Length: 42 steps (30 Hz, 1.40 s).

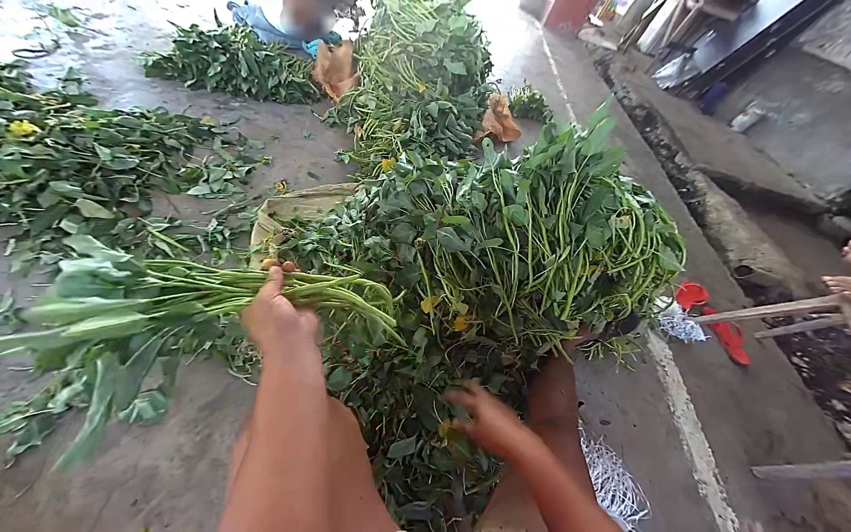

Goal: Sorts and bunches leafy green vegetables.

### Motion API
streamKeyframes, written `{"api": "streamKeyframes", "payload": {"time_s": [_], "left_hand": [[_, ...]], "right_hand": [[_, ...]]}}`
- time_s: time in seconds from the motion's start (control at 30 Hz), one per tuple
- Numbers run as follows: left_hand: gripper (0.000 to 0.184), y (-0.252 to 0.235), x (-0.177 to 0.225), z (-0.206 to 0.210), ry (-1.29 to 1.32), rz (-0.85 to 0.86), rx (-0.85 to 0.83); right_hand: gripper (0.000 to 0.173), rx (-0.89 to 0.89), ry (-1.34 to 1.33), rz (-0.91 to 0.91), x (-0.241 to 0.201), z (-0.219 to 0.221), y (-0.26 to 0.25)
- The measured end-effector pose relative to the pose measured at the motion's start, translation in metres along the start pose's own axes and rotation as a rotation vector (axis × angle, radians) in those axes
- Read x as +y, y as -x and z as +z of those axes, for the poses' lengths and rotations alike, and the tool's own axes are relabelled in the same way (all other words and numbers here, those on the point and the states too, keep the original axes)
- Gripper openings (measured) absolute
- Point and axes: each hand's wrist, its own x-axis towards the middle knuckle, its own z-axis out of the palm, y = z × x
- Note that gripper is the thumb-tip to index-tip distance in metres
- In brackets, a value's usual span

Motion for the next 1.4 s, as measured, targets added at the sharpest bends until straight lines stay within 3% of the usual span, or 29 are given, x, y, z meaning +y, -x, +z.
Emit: {"api": "streamKeyframes", "payload": {"time_s": [0.03, 0.13, 0.23, 0.33, 0.4, 0.47, 0.53, 0.63, 0.8, 0.93, 1.07, 1.2, 1.33, 1.4], "left_hand": [[0.016, 0.007, -0.001, 0.001, -0.048, -0.046, -0.032], [0.016, 0.026, -0.01, 0.002, -0.2, -0.271, -0.191], [0.018, 0.045, -0.016, 0.011, -0.37, -0.465, -0.361], [0.021, 0.066, -0.021, 0.022, -0.503, -0.533, -0.476], [0.024, 0.076, -0.027, 0.025, -0.55, -0.543, -0.56], [0.026, 0.083, -0.036, 0.023, -0.583, -0.548, -0.639], [0.028, 0.087, -0.042, 0.025, -0.58, -0.549, -0.689], [0.032, 0.09, -0.049, 0.029, -0.539, -0.576, -0.702], [0.03, 0.084, -0.054, 0.031, -0.527, -0.618, -0.675], [0.028, 0.084, -0.054, 0.027, -0.554, -0.681, -0.762], [0.017, 0.083, -0.047, 0.029, -0.548, -0.666, -0.778], [0.012, 0.065, -0.047, 0.029, -0.417, -0.496, -0.482], [0.011, 0.027, -0.043, 0.022, -0.145, -0.203, -0.184], [0.012, 0.026, -0.035, 0.023, -0.087, -0.187, -0.149]], "right_hand": [[0.049, 0.123, 0.014, 0.039, -0.004, -0.024, -0.004], [0.044, 0.538, 0.085, 0.125, -0.007, -0.08, -0.035], [0.044, 0.512, 0.111, 0.264, -0.008, -0.111, -0.056], [0.033, 0.743, -0.178, 0.022, -0.018, -0.112, -0.033], [0.041, 0.837, -0.542, -0.169, -0.015, -0.099, -0.027], [0.053, 0.776, -0.796, -0.098, -0.013, -0.089, -0.03], [0.043, 0.73, -0.839, -0.036, -0.02, -0.083, -0.027], [0.033, 0.724, -0.729, -0.174, -0.044, -0.062, -0.019], [0.039, 0.692, -0.763, -0.298, -0.055, -0.04, -0.025], [0.037, 0.458, -0.884, -0.262, -0.056, -0.048, -0.022], [0.016, 0.207, -0.989, -0.171, -0.063, -0.049, -0.012], [0.022, 0.271, -0.97, -0.186, -0.051, -0.015, -0.008], [0.035, 0.183, -0.328, -0.011, -0.023, -0.015, -0.005], [0.033, 0.312, -0.195, 0.011, -0.02, -0.049, -0.006]]}}
